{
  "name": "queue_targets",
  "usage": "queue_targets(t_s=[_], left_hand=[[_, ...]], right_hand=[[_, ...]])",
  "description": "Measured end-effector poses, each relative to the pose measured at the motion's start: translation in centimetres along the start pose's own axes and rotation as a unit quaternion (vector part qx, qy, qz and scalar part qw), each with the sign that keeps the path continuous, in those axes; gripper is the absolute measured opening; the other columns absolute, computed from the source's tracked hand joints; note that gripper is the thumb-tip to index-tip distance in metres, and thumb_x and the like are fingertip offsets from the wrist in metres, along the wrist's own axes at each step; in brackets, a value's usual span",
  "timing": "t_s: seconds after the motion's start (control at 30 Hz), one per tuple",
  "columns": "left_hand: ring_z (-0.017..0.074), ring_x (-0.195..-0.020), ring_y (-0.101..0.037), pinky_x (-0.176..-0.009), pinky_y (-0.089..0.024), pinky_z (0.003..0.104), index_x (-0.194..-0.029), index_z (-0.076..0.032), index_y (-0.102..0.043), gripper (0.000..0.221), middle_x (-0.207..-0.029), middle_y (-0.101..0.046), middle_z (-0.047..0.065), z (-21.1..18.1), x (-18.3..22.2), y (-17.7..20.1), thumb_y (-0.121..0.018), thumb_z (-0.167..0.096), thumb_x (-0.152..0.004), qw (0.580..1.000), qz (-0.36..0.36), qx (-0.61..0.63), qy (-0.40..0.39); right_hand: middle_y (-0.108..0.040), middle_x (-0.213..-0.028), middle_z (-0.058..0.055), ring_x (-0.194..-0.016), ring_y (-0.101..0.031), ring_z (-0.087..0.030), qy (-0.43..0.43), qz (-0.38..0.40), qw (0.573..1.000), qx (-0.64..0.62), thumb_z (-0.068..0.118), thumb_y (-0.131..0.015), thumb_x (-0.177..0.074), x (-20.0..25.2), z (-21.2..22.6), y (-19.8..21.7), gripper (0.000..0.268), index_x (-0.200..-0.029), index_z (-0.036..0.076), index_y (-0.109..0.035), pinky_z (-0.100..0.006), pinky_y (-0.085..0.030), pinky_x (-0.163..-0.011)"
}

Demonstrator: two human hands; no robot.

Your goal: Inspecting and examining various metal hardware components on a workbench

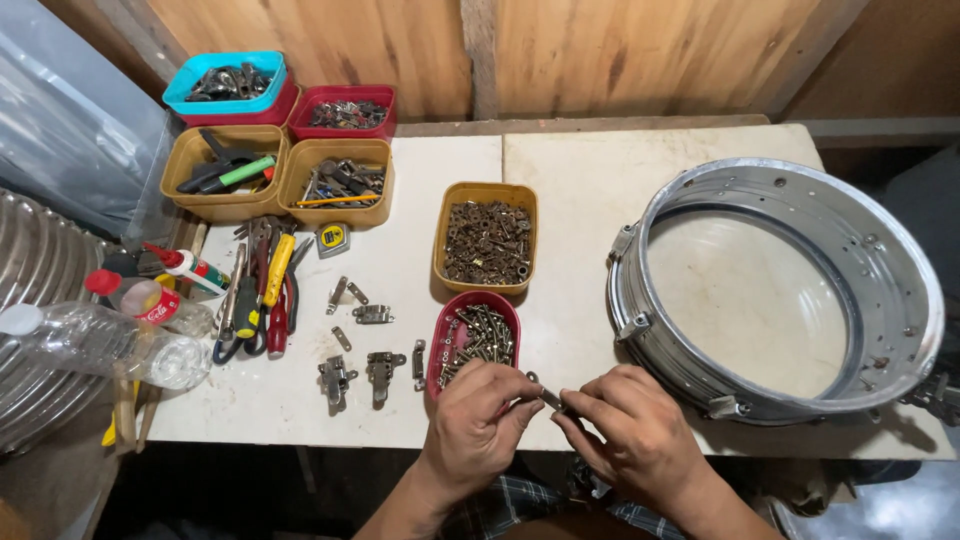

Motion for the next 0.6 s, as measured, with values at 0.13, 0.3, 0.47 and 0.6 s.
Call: queue_targets(t_s=[0.13, 0.3, 0.47, 0.6], left_hand=[[0.0217, -0.075, -0.063, -0.064, -0.051, 0.031, -0.094, -0.002, -0.071, 0.009, -0.085, -0.07, 0.01, 0.1, 0.32, -0.08, -0.076, -0.01, -0.091, 1.0, -0.001, -0.013, -0.007], [0.0221, -0.073, -0.061, -0.066, -0.049, 0.032, -0.093, -0.004, -0.069, 0.008, -0.084, -0.069, 0.01, -0.19, 0.16, 0.18, -0.076, -0.007, -0.09, 1.0, 0.01, -0.026, 0.006], [0.0214, -0.073, -0.061, -0.065, -0.048, 0.032, -0.09, -0.004, -0.068, 0.007, -0.082, -0.069, 0.009, -0.26, 0.18, 0.14, -0.074, -0.008, -0.09, 0.998, 0.022, -0.051, 0.01], [0.0213, -0.071, -0.059, -0.063, -0.047, 0.032, -0.088, -0.004, -0.069, 0.007, -0.081, -0.069, 0.008, -0.28, 0.14, -0.03, -0.075, -0.008, -0.089, 0.996, 0.027, -0.081, 0.001]], right_hand=[[-0.065, -0.081, -0.006, -0.067, -0.06, -0.021, -0.015, 0.0, 1.0, -0.008, 0.016, -0.083, -0.085, 0.03, -0.03, 0.09, 0.027, -0.105, 0.003, -0.069, -0.034, -0.054, -0.071], [-0.066, -0.082, -0.005, -0.069, -0.06, -0.022, -0.021, 0.004, 1.0, -0.001, 0.017, -0.084, -0.085, 0.13, -0.06, -0.02, 0.026, -0.104, 0.005, -0.071, -0.032, -0.054, -0.072], [-0.066, -0.082, -0.006, -0.068, -0.061, -0.021, -0.006, 0.002, 1.0, 0.006, 0.016, -0.085, -0.085, 0.03, 0.07, -0.07, 0.027, -0.104, 0.004, -0.07, -0.035, -0.054, -0.071], [-0.067, -0.084, -0.009, -0.068, -0.062, -0.022, 0.013, 0.003, 1.0, 0.009, 0.014, -0.082, -0.087, -0.03, 0.16, -0.1, 0.024, -0.105, 0.002, -0.07, -0.037, -0.055, -0.073]])
Point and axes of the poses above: each hand's wrist, its own x-axis away from the middle knuckle, its own y-axis out of the back of the hand, z = x × y, the point moved 6 cm from there along -x, towards the middle knuckle
